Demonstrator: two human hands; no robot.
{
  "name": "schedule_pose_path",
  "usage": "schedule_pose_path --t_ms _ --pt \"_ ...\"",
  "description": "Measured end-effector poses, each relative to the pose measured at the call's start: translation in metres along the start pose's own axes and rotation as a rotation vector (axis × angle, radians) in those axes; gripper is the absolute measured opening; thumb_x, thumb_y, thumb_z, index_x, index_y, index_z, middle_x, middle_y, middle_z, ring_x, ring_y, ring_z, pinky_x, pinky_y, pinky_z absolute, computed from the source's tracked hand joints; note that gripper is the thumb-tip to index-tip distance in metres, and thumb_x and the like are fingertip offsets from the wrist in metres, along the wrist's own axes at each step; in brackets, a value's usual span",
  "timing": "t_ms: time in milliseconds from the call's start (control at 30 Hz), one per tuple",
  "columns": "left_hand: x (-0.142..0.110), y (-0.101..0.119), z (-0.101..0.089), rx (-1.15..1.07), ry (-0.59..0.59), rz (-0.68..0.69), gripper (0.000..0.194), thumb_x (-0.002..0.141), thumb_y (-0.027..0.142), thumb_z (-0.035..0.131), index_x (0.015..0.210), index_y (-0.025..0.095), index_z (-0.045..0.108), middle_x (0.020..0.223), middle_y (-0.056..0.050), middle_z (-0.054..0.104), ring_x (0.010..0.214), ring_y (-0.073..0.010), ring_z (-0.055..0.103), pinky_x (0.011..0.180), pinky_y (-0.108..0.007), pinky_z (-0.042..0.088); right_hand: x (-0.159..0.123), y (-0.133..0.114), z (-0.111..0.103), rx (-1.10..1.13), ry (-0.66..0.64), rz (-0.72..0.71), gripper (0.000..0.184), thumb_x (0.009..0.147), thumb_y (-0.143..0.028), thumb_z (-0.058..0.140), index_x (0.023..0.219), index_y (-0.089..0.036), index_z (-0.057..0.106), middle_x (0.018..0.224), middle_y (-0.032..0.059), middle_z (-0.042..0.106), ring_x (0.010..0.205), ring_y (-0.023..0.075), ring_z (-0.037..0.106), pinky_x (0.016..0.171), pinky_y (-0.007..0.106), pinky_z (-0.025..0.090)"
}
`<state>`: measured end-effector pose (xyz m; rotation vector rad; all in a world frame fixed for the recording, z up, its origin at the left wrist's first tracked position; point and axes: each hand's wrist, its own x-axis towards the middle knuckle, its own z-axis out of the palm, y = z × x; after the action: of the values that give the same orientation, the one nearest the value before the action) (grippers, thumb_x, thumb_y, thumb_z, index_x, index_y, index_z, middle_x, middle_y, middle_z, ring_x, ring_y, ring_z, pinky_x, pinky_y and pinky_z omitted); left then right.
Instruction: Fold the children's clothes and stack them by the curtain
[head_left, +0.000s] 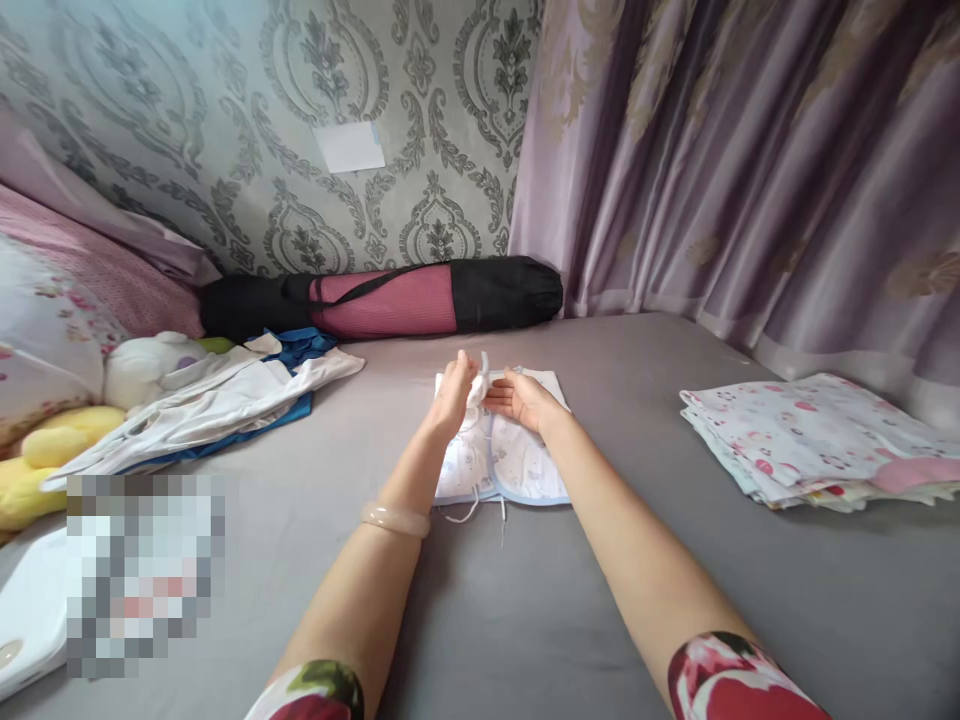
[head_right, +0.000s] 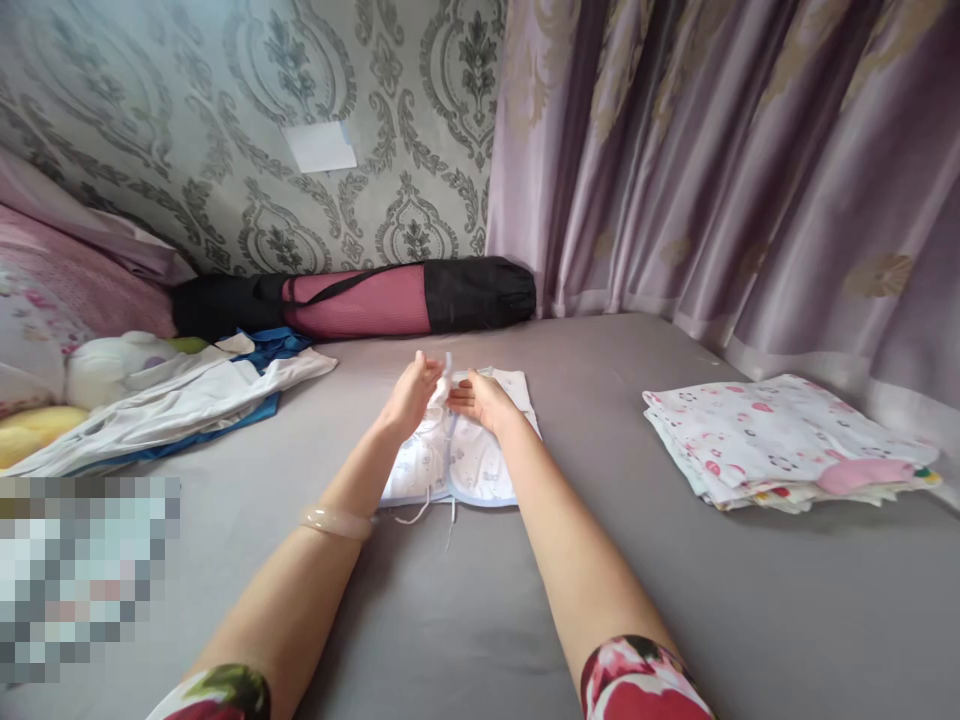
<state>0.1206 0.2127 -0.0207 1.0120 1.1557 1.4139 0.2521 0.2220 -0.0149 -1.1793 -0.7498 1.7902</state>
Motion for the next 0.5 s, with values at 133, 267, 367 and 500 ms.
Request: schedule_pose_path --t_ms 133,267,367,500 --pt "0.005 0.007 -0.019 0.034 0.018 0.019 0.048 0.095 0.056 0.029 0.112 0.017 0.052 0.132 -0.018 0.057 0.127 -0.0224 0.052 0.107 -0.037 0.035 0.0 0.0 0.0 -0.003 -0.024 -0.011 0.03 0.102 -0.035 0.039 0.098 -0.011 0.058 0.078 0.0091 0.068 0.067 0.0144 0.067 0.059 0.025 0.059" --pt "0.012 0.01 -0.044 0.302 0.173 0.064 0.034 0.09 0.036 0.043 0.116 0.016 0.052 0.126 -0.016 0.062 0.121 -0.0223 0.056 0.105 -0.038 0.038 -0.001 0.002 0.003 -0.114 0.06 -0.082 0.008 0.093 -0.012 0.052 0.088 -0.012 0.058 0.072 0.0052 0.066 0.063 0.012 0.066 0.059 0.022 0.058" --pt "0.014 0.001 -0.054 0.554 0.171 0.065 0.034 0.081 0.021 0.048 0.114 0.017 0.056 0.12 -0.012 0.066 0.118 -0.0217 0.057 0.104 -0.037 0.039 -0.002 0.003 0.003 -0.29 0.132 -0.15 0.013 0.091 -0.01 0.052 0.08 -0.014 0.057 0.068 0.0034 0.065 0.059 0.0119 0.065 0.057 0.022 0.057" --pt "0.015 -0.017 -0.056 0.686 0.034 0.095 0.042 0.07 0.011 0.055 0.11 0.022 0.061 0.119 -0.01 0.067 0.117 -0.0265 0.057 0.105 -0.042 0.038 0.0 0.003 -0.008 -0.658 0.232 -0.231 0.013 0.091 -0.022 0.051 0.082 -0.018 0.059 0.063 0.0025 0.065 0.06 0.0164 0.066 0.056 0.025 0.053"
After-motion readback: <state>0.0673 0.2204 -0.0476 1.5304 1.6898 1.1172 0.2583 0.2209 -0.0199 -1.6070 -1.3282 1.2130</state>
